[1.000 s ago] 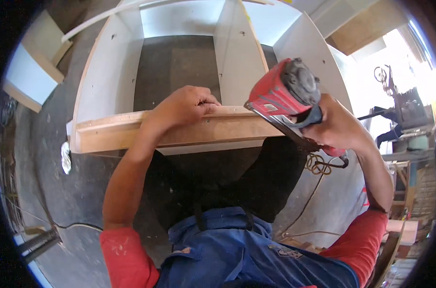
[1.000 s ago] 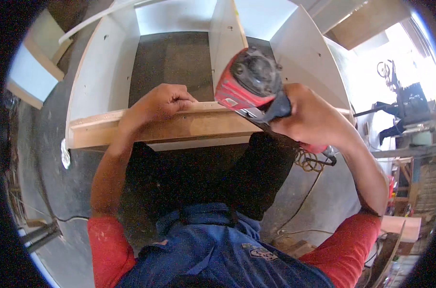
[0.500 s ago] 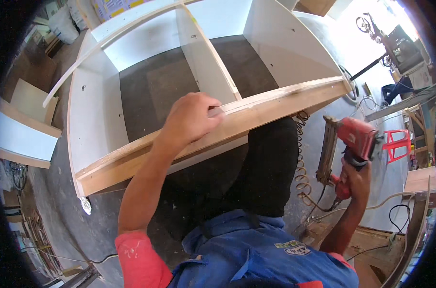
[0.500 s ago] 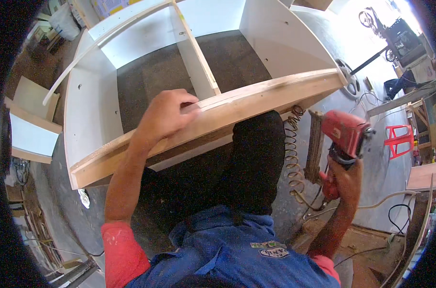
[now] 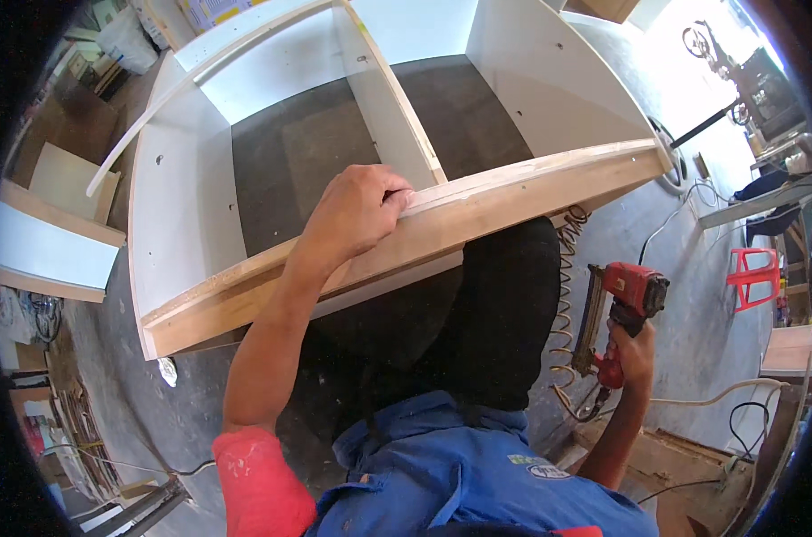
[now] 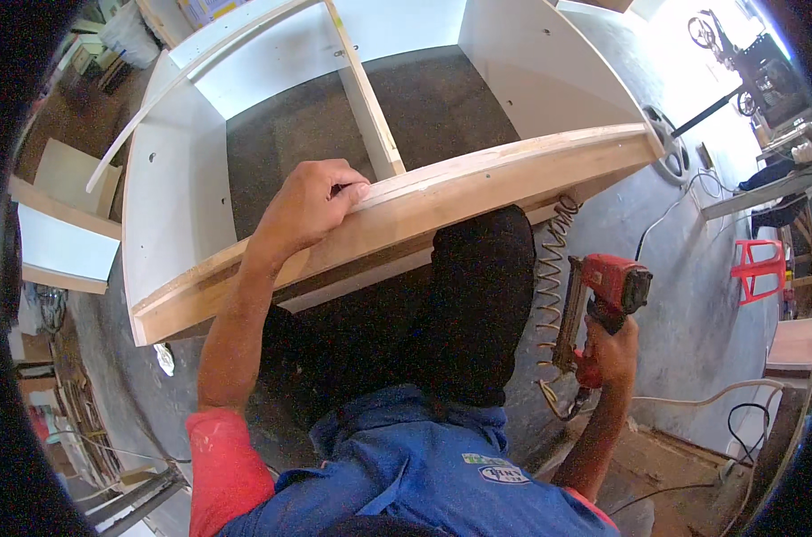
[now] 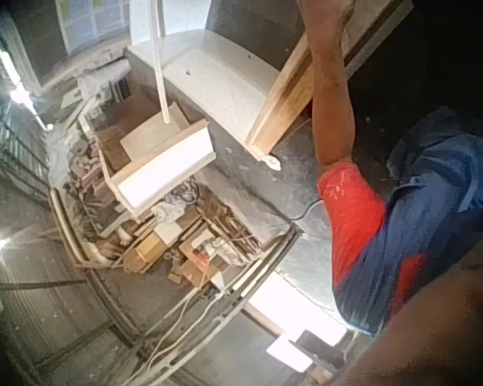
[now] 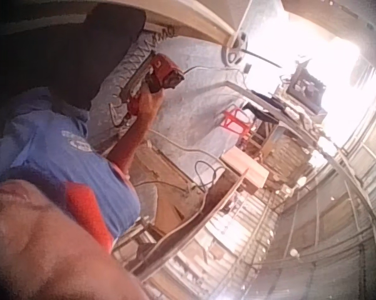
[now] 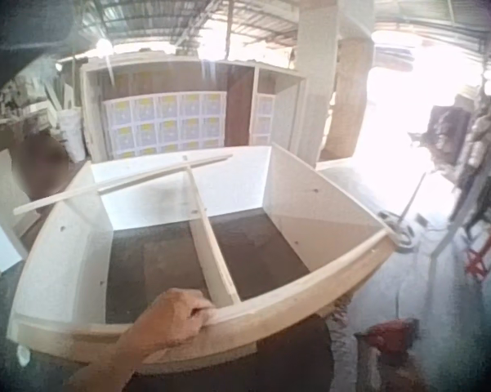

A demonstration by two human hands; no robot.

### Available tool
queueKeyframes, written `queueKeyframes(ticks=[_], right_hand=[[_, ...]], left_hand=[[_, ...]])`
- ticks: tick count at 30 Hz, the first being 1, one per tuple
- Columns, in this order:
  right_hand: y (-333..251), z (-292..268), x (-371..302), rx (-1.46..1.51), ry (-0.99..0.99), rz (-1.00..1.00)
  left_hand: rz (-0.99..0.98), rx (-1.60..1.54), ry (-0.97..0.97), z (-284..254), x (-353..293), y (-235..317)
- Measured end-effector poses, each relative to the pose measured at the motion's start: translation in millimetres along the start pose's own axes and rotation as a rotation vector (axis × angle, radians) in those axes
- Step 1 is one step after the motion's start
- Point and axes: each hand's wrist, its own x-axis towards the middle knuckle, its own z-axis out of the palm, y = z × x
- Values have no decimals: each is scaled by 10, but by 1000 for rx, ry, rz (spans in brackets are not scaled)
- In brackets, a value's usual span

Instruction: The person assembles a cabinet by positioning a wooden trim piece along the edge of a white cabinet frame and securing it using a pneumatic nail gun.

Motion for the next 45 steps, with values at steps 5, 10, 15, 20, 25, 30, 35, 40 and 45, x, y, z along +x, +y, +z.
queueKeyframes(ticks=[5, 10, 15, 20, 25, 30, 35, 40, 45], right_hand=[[-243, 31, 15, 49, -3, 15], [-442, 44, -45, 14, -16, -64], [-636, 78, -162, 1, 41, -65], [-653, 19, -243, -14, 46, -57], [-735, 36, -193, -40, 42, -61], [-798, 68, -189, -72, 62, -108], [-833, 14, -172, -195, 14, -120], [-1062, -1, -257, -188, 60, -22], [-1303, 162, -206, -155, 180, -113]], left_hand=[[18, 45, 23, -11, 21, -19], [62, 21, -128, -139, 249, -164], [46, -24, -275, -234, 327, -240], [169, -35, -246, -133, 327, -265], [200, -53, -173, -141, 283, -256], [177, -69, -258, -111, 314, -195], [142, -178, -276, -190, 226, -298], [178, -184, -229, -110, 238, -339], [192, -176, -233, -139, 223, -366]])
